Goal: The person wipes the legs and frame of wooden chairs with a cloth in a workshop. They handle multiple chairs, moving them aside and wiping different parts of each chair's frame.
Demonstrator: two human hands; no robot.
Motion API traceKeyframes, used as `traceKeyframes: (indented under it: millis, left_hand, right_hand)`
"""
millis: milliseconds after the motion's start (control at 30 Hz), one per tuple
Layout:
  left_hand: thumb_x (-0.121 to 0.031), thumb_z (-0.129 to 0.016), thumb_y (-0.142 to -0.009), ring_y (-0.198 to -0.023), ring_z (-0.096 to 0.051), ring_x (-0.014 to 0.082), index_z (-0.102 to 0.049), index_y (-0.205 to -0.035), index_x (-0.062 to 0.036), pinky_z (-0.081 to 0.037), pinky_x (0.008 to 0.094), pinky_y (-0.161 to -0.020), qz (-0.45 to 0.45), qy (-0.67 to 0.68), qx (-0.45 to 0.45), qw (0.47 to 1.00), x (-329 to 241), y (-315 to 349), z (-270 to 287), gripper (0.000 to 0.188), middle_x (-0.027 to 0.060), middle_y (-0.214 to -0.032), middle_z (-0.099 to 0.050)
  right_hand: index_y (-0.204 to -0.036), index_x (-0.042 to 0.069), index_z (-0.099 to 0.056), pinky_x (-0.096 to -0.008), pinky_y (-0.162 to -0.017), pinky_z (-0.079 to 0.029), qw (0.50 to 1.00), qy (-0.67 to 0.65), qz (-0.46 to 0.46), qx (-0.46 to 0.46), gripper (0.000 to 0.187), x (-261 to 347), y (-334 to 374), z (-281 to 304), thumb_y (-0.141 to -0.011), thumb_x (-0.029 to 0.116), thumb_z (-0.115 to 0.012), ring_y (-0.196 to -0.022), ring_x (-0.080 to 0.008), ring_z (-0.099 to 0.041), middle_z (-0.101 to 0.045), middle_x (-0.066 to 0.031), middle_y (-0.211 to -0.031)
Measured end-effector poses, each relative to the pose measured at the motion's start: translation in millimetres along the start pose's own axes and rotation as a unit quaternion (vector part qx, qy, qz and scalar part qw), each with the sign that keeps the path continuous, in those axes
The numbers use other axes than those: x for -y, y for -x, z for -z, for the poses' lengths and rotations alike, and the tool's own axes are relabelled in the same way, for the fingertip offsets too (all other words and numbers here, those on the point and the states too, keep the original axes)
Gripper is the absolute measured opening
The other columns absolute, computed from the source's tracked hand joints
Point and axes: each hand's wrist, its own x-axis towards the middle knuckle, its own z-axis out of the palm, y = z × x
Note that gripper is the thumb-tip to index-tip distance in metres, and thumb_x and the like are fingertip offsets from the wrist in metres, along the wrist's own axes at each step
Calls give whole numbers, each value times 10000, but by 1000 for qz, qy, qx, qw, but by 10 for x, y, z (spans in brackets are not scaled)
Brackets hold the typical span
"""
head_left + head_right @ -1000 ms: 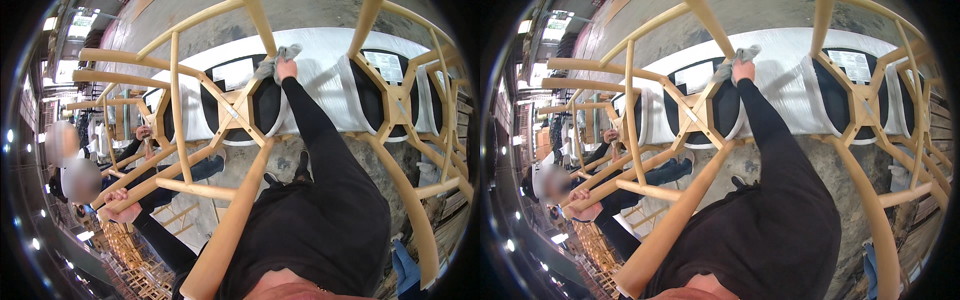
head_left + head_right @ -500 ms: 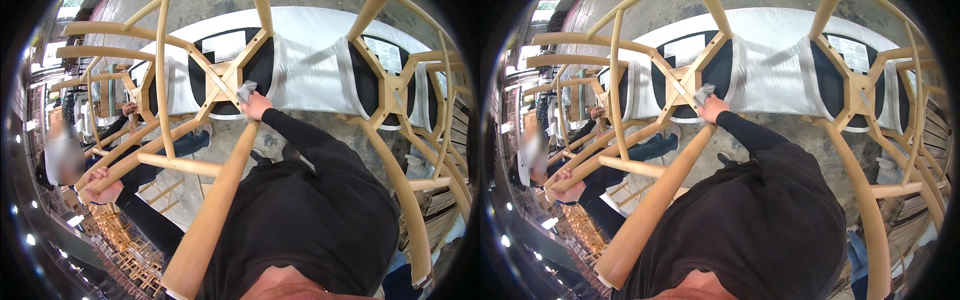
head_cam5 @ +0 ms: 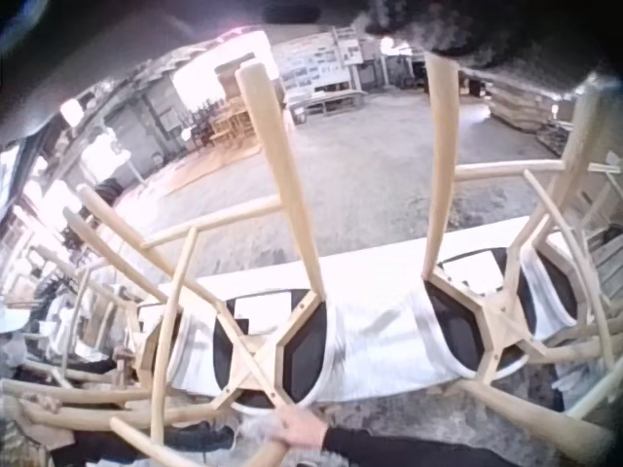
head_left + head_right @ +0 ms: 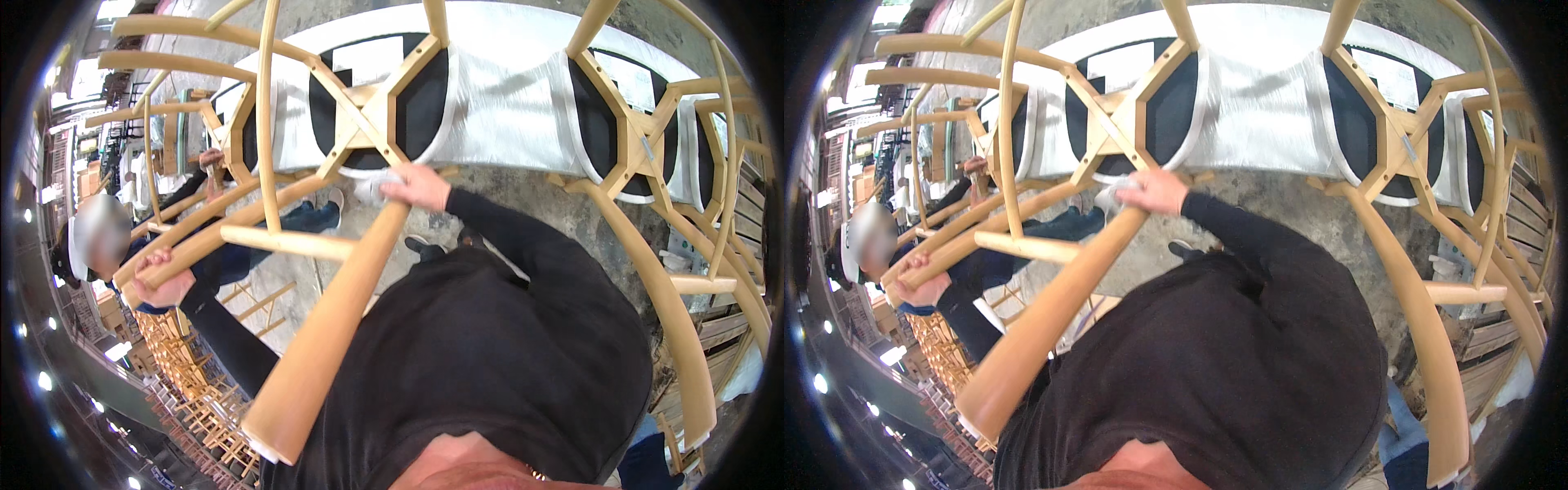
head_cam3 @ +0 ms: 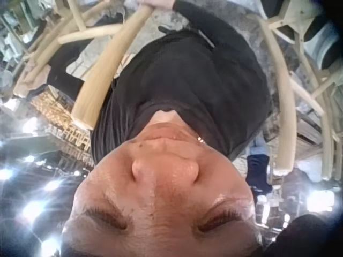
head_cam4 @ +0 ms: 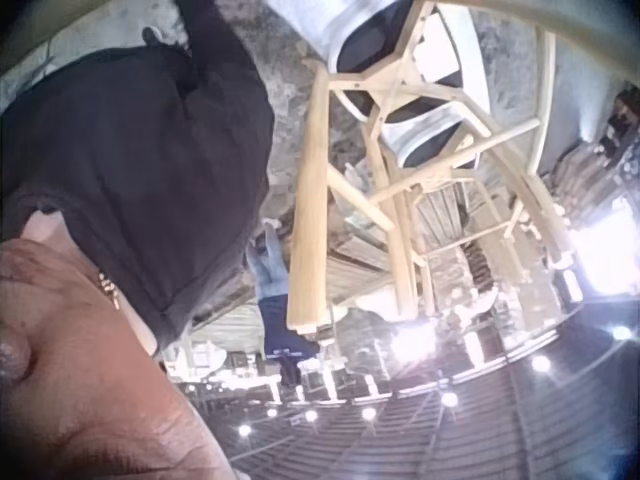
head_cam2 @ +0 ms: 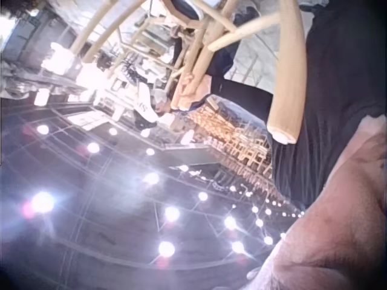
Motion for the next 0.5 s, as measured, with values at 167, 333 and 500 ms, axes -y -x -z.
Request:
traceKeyframes:
  millis: [167, 333, 500]
  left_hand:
    - [-538, -560, -827, -637, -535, 214, -613, -859, -77, -463, 419, -740, -4, -49, -97, 994, 2, 61, 9, 465, 63, -681, -542]
    - [-565, -583, -814, -672, -545, 212, -598, -847, -93, -463, 384, -752, -18, -58, -83, 995, -21, 22, -22, 474, 52, -682, -543]
    - [-568, -595, -822, -729, -563, 217, -604, -892, -121, -471, 408, -801, 14, -60, -28, 998, 13, -89, 8, 453, 46, -749, -566]
  right_hand:
    - [-1124, 58, -623, -419, -957, -408, 907, -143, 388, -73, 444, 1140, 591, 77, -780, 310, -748, -1073, -316, -563, -604, -126, -1141]
    - [-1165, 67, -599, -402, -993, -394, 967, -25, 215, -131, 446, -463, 252, -112, -805, 290, -741, -1147, -321, -509, -569, -124, -1194]
    - [-1123, 63, -616, -403, -923, -420, 977, 36, 61, -203, 393, -421, 58, -253, -895, 383, -635, -1077, -322, -517, -590, -151, -1080]
